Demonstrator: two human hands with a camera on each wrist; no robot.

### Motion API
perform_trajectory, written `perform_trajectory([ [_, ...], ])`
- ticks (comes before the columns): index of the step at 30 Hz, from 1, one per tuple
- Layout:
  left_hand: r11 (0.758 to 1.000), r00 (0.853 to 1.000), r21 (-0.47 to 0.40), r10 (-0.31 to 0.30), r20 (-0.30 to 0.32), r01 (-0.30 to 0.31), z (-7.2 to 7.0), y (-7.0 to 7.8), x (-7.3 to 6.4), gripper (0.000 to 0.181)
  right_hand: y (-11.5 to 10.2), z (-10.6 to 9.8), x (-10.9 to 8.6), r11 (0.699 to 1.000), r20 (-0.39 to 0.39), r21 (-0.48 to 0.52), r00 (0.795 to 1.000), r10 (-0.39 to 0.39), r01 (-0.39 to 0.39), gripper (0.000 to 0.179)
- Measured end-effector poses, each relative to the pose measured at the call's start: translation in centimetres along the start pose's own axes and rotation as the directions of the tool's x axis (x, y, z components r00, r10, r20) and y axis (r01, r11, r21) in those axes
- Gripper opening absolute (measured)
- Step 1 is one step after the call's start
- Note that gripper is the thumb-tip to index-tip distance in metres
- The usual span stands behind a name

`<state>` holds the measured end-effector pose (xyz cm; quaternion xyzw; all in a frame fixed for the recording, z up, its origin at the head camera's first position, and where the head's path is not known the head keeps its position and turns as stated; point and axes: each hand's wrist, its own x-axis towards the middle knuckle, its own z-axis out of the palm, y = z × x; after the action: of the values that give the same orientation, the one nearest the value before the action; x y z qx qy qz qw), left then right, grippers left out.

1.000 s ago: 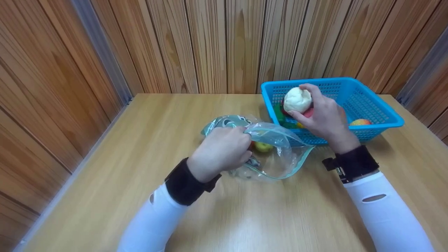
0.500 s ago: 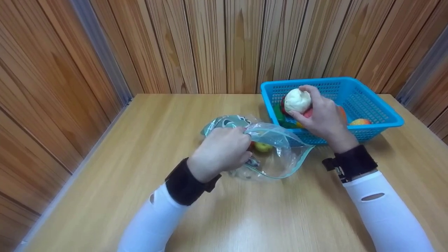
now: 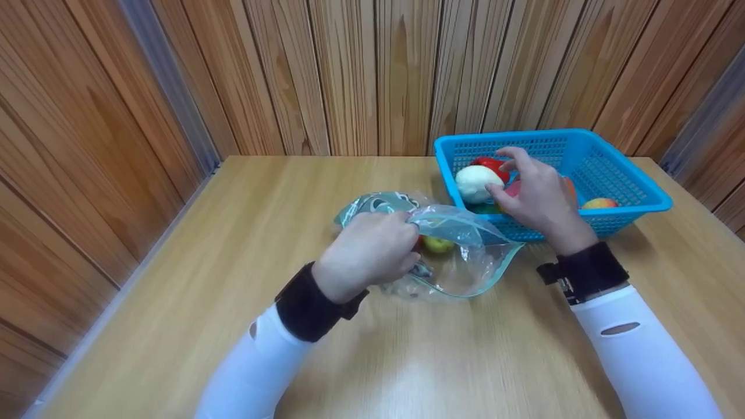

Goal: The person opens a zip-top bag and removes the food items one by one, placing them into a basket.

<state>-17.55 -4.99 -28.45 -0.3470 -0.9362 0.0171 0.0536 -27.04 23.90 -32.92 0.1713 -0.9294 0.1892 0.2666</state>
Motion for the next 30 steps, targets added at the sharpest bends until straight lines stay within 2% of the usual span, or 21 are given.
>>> perform_trajectory([
  [4, 1.0, 1.0, -0.01, 0.0, 0.003, 0.0, 0.0, -0.03, -0.03, 0.023, -0.15, -0.02, -0.01, 1.0, 0.022, -0.004, 1.0, -0.007, 0.007, 0.045],
  [10, 1.0, 1.0, -0.019, 0.0, 0.006, 0.0, 0.0, -0.11, -0.07, 0.023, -0.41, -0.04, 0.04, 0.999, 0.091, 0.008, 0.995, 0.038, -0.039, 0.035],
  [19, 1.0, 1.0, -0.001, 0.008, -0.011, -0.008, 0.09, -0.16, -0.1, 0.022, -0.09, 0.21, 0.1, 0.997, 0.162, 0.007, 0.984, 0.08, -0.082, 0.037],
  [22, 1.0, 1.0, 0.018, 0.014, -0.021, -0.014, 0.09, -0.12, -0.11, 0.022, 0.01, 0.25, 0.2, 0.992, 0.255, 0.0, 0.959, 0.125, -0.13, 0.048],
  [25, 1.0, 1.0, 0.025, 0.017, -0.021, -0.016, 0.08, -0.07, -0.11, 0.022, 0.21, 0.39, 0.26, 0.982, 0.383, -0.012, 0.906, 0.18, -0.189, 0.061],
  [27, 1.0, 1.0, 0.023, 0.017, -0.016, -0.016, 0.05, -0.05, -0.1, 0.022, 0.36, 0.44, 0.24, 0.976, 0.44, -0.026, 0.875, 0.204, -0.215, 0.065],
  [28, 1.0, 1.0, 0.021, 0.016, -0.014, -0.016, 0.03, -0.04, -0.09, 0.022, 0.43, 0.46, 0.24, 0.974, 0.454, -0.03, 0.865, 0.213, -0.224, 0.065],
  [30, 1.0, 1.0, 0.016, 0.015, -0.011, -0.015, -0.01, -0.02, -0.06, 0.022, 0.51, 0.45, 0.24, 0.972, 0.462, -0.033, 0.859, 0.223, -0.235, 0.064],
])
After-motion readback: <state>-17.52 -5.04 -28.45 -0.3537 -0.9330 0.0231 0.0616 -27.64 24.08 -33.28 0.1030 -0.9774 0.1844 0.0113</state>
